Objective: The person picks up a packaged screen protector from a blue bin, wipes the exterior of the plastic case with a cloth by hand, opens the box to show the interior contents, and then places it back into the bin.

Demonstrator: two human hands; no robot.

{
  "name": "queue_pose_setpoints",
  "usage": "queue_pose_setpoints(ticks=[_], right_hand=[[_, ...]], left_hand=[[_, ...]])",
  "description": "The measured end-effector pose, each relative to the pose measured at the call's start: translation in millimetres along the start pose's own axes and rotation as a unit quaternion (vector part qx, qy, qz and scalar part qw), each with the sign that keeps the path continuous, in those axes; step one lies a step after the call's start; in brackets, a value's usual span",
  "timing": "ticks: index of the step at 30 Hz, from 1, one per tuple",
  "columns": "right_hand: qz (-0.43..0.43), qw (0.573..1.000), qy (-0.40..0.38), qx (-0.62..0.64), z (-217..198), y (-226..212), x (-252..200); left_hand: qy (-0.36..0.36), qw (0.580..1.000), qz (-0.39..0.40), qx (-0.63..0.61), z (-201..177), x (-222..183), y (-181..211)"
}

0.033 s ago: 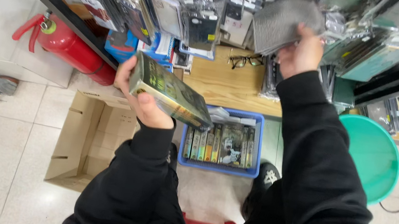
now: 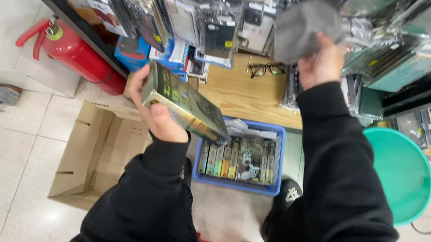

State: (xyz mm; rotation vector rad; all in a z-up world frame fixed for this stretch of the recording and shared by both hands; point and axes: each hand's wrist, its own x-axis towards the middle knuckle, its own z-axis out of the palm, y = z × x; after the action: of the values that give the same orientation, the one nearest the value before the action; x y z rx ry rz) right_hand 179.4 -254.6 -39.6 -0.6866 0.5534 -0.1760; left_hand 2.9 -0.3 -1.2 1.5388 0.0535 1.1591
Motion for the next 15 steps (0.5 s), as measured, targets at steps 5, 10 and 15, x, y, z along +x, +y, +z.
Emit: queue_pose_setpoints(ticks=[5, 10, 15], right_hand=[[0.059, 0.998, 0.014, -0.005, -15.4, 25.6, 18.3], [-0.061, 0.977, 0.122, -0.163, -26.0, 26.4, -14.6], [-0.44, 0.835, -0.145, -0.298, 5.6, 5.1, -205.5]], left_hand=[[-0.015, 0.99, -0.099, -0.101, 2.7, -0.9, -11.7], [0.015, 0.904, -0.278, -0.326, -0.1, 6.9, -39.6], [0.068, 0.755, -0.501, -0.417, -16.9, 45.0, -26.1]])
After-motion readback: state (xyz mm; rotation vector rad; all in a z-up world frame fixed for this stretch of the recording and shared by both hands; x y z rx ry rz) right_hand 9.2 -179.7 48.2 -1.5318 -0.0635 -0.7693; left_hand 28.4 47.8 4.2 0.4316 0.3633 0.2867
